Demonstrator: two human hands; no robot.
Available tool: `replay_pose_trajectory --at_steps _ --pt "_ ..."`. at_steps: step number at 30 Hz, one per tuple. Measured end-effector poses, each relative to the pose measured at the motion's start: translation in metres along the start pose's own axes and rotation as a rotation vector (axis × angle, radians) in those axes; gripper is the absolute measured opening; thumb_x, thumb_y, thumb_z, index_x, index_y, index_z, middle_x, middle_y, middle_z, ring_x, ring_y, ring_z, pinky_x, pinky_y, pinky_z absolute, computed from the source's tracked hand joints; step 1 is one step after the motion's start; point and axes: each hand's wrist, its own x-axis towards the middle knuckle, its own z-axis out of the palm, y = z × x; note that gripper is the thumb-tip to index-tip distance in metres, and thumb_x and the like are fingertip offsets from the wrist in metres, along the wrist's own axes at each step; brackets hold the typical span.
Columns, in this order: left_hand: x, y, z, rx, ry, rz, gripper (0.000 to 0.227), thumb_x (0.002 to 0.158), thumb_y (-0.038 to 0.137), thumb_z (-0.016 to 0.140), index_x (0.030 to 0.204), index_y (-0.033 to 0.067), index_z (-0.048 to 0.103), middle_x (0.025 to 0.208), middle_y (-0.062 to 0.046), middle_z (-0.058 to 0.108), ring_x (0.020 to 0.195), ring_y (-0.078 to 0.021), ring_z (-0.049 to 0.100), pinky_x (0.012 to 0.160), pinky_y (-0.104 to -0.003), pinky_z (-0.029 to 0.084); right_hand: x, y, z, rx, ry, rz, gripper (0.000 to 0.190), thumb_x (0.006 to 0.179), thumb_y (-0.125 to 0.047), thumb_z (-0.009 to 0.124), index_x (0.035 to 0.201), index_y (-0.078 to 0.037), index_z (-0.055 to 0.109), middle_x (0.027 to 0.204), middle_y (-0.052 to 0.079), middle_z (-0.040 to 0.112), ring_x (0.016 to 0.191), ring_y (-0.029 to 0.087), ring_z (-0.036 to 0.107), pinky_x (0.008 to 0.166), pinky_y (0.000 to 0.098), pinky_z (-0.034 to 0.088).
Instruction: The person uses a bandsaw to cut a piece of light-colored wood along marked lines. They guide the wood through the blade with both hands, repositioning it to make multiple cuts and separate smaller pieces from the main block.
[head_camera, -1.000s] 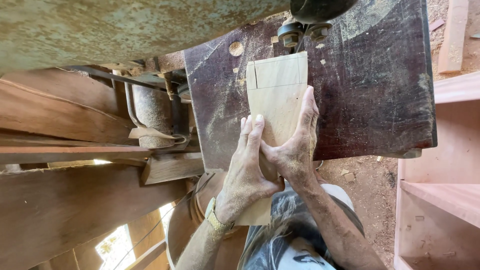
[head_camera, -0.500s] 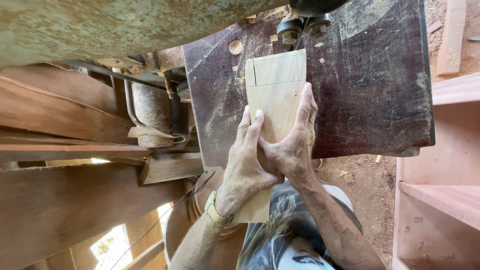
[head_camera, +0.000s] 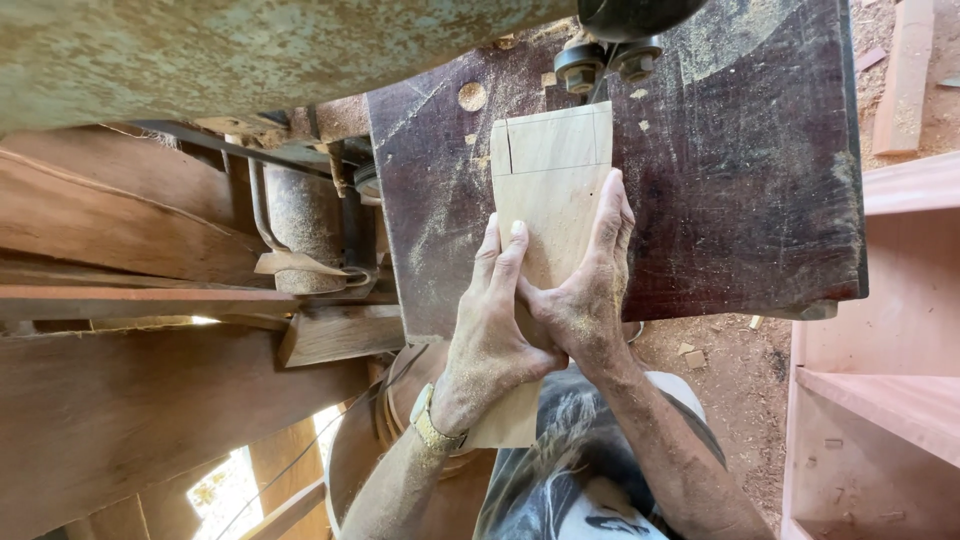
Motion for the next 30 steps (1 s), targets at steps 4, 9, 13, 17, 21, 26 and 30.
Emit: replay_pose_trajectory --at_steps 4,9,13,17,21,26,30 --pt "0.0007 0.0007 -0.0007 -0.003 0.006 0.012 0.137 0.041 0.021 0.099 0.156 -0.0045 0.029 0.163 -0.037 0.02 0.147 -0.0519 0.038 0.117 -0.048 0.044 0.0013 0.0006 0.0003 -0.01 -0.008 0.005 0.133 0.073 -0.038 0.096 0.162 0.005 0.008 0.159 0.032 0.029 0.15 0.044 0.033 0.127 0.0519 0.031" --pt "0.0015 0.001 -0.0028 -0.012 0.001 0.005 0.133 0.043 0.019 0.096 0.156 -0.0059 0.029 0.163 -0.037 0.021 0.146 -0.0522 0.039 0.116 -0.048 0.045 0.0017 -0.0027 0.0015 -0.011 0.0 0.018 0.131 0.075 -0.038 0.095 0.163 0.004 0.007 0.158 0.031 0.03 0.149 0.043 0.035 0.126 0.0516 0.032" --pt "0.0032 0.0018 -0.0033 -0.006 0.008 0.012 0.132 0.044 0.018 0.096 0.155 -0.0063 0.029 0.162 -0.038 0.021 0.146 -0.0526 0.039 0.116 -0.048 0.045 0.0042 -0.0038 0.0015 -0.006 -0.002 0.027 0.132 0.074 -0.038 0.095 0.162 0.004 0.008 0.157 0.031 0.031 0.148 0.043 0.036 0.125 0.0515 0.033" --pt "0.0043 0.0011 -0.0027 -0.008 0.007 0.008 0.133 0.043 0.018 0.096 0.155 -0.0063 0.029 0.162 -0.038 0.021 0.146 -0.0524 0.039 0.116 -0.048 0.045 0.0054 -0.0046 0.0009 -0.014 -0.004 0.021 0.132 0.073 -0.039 0.096 0.162 0.005 0.008 0.157 0.031 0.031 0.148 0.044 0.035 0.125 0.0522 0.032" --pt "0.005 0.0011 -0.0035 0.001 0.005 0.006 0.135 0.04 0.018 0.097 0.155 -0.0059 0.029 0.162 -0.038 0.02 0.146 -0.0524 0.038 0.116 -0.048 0.044 0.006 -0.0049 0.0013 -0.005 -0.001 0.019 0.133 0.072 -0.039 0.096 0.162 0.005 0.008 0.157 0.031 0.031 0.148 0.043 0.036 0.125 0.0521 0.033" --pt "0.005 -0.0003 -0.0023 -0.006 -0.007 -0.007 0.137 0.042 0.019 0.099 0.156 -0.0054 0.027 0.163 -0.038 0.017 0.146 -0.0527 0.037 0.115 -0.048 0.045 0.0071 -0.0019 0.0021 0.041 -0.02 0.015 0.133 0.075 -0.04 0.096 0.162 0.005 0.007 0.155 0.031 0.031 0.147 0.042 0.037 0.124 0.052 0.035" --pt "0.0055 0.003 -0.0029 -0.005 -0.012 -0.009 0.136 0.043 0.019 0.099 0.156 -0.0054 0.027 0.163 -0.038 0.017 0.147 -0.053 0.037 0.115 -0.049 0.045 0.0059 -0.0024 0.0021 0.024 -0.005 0.006 0.132 0.075 -0.04 0.096 0.162 0.004 0.008 0.155 0.029 0.032 0.147 0.042 0.037 0.125 0.0523 0.035"
